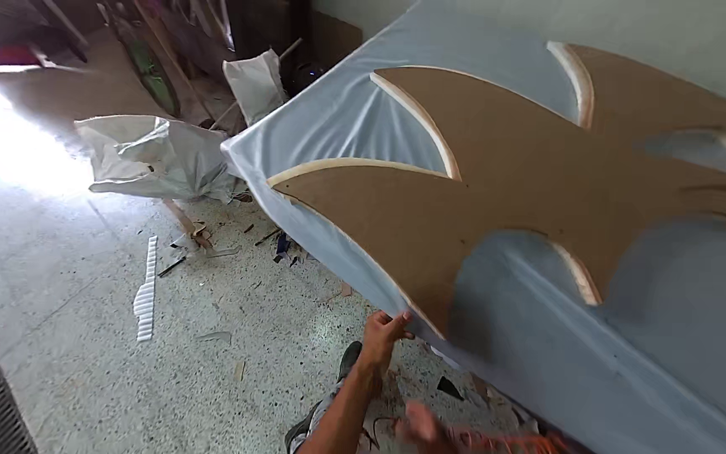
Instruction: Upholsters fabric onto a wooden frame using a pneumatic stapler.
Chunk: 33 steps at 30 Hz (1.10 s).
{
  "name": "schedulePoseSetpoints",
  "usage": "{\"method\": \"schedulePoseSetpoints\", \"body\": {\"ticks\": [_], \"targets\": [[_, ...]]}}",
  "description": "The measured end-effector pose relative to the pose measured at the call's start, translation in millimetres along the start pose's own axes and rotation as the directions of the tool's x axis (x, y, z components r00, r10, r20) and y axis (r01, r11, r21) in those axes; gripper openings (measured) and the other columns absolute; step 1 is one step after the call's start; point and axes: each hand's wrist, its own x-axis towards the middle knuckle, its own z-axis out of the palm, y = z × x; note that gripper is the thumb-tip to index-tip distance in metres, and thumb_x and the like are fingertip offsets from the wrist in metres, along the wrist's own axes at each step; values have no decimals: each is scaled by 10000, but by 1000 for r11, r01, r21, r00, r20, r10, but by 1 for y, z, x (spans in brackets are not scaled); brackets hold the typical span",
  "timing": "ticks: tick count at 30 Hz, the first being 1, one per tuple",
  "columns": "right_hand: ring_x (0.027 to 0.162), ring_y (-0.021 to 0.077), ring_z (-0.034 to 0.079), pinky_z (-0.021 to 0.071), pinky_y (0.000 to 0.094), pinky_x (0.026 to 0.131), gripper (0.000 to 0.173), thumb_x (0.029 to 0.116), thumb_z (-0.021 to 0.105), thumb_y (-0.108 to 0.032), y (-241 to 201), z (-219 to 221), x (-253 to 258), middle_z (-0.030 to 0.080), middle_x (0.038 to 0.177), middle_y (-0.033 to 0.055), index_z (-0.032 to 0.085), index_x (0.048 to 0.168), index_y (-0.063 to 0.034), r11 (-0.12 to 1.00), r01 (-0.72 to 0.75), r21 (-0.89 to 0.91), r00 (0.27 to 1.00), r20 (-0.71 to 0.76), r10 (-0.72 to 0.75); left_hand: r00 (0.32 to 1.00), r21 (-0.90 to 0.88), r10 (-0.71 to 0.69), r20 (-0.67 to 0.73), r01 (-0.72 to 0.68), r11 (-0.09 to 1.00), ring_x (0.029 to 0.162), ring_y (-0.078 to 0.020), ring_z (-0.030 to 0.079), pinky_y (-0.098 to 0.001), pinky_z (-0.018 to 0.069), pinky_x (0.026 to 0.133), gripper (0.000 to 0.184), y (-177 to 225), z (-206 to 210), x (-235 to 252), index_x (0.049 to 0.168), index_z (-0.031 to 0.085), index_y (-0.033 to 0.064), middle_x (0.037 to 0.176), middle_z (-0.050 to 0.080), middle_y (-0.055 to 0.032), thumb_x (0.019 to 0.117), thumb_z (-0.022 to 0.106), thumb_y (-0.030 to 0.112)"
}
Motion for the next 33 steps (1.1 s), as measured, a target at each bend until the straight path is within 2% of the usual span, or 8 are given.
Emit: {"method": "schedulePoseSetpoints", "body": {"ticks": [3,7,11,13,15,18,25,33], "targets": [[1119,308,691,635,481,797,526,1064,505,-427,-76,-8,41,655,1345,125,519,1441,-60,869,311,384,934,-291,-206,976,133,32,218,-62,989,760,-276,733,-440,633,755,301,-27,-36,21,1012,692,-89,883,741,-213,962,729,206],[559,219,604,521,357,519,372,1062,548,-272,-126,21,78,691,749,153,702,941,44,708,577,407,688,-709,-153,959,458,-69,275,-67,886,647,-243,699,-393,605,683,400,-1,-42,15,822,706,-59,716,717,-167,1002,679,297],[549,198,563,508,345,530,359,1054,579,-281,-127,36,76,612,648,114,673,855,2,633,642,433,633,-764,-120,909,885,35,416,-414,212,666,-129,678,-435,600,672,375,67,-22,-18,844,748,185,710,692,39,1008,593,485],[497,182,515,478,336,494,388,1041,594,-313,-126,40,76,538,582,79,637,779,-30,604,667,437,613,-782,-111,770,802,238,591,-591,-80,1012,-114,686,-476,577,901,328,93,12,-16,1042,767,262,1023,735,70,972,623,549],[461,167,460,430,319,461,413,1039,596,-333,-124,47,73,482,546,60,627,745,-44,571,687,449,602,-792,-101,714,726,165,680,-624,-289,1525,-286,318,-642,258,1222,738,93,44,11,1437,591,301,1580,464,-24,872,575,777],[436,122,386,361,277,432,379,1029,609,-320,-129,53,74,423,531,17,667,769,-51,507,723,469,574,-816,-63,767,683,-2,641,-572,-453,1589,-406,-28,-750,-21,1201,1197,64,59,53,1655,235,276,1740,55,-116,715,457,984],[404,79,340,313,236,390,327,1041,596,-279,-165,48,51,443,535,-5,667,801,-69,445,693,567,607,-792,63,788,684,-28,615,-550,-479,1595,-368,-62,-730,-57,1205,1216,59,57,55,1664,177,301,1747,10,-73,703,426,1003],[397,88,436,374,238,365,411,1073,518,-386,-198,-16,24,637,679,74,711,1068,-23,705,287,648,843,-521,135,757,649,-141,639,-628,-430,1587,-377,-110,-752,-70,1181,1064,67,56,66,1665,163,310,1746,-41,-71,821,538,840]]}}
